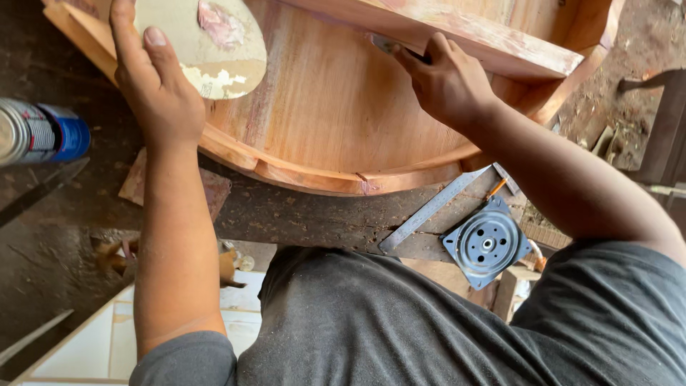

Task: The person scrapes the inner surfaces and joints of a circular wooden structure using a knife. They handle a sanding disc and a metal swivel base while moving around the workspace.

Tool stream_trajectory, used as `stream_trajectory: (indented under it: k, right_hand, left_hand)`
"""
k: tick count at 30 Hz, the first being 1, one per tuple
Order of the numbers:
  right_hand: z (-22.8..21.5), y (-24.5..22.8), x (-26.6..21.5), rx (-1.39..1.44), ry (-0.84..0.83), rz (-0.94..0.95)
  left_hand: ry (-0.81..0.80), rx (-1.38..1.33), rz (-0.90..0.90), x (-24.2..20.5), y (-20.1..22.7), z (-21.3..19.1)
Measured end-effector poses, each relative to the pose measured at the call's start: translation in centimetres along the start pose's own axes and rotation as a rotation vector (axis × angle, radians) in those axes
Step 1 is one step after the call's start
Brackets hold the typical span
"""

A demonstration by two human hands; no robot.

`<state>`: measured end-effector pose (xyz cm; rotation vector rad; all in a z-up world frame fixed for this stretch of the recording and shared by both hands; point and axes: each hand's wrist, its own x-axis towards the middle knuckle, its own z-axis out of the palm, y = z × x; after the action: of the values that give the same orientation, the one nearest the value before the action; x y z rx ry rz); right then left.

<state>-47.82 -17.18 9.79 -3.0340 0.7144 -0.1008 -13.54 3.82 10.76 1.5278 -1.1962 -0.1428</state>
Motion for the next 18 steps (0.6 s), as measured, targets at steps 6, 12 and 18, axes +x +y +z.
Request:
stream_trajectory:
  k: [6, 12, 18]
  right_hand:
    - [4.8, 0.5, 3.2, -0.106, -0.064, -0.104]
    - [7.0, -1.8, 8.2, -0.204, 0.008, -0.179]
    - [3.5, -7.5, 12.4, -0.135, -0.085, -0.052]
  left_hand:
    - [0.124, 0.114, -0.069, -0.8, -1.7, 0.2]
    - [0.168, 0.134, 0.021, -0.9, -4.5, 0.6]
    - [0.145, 0.166, 0.02, -0.7, -5.6, 0.9]
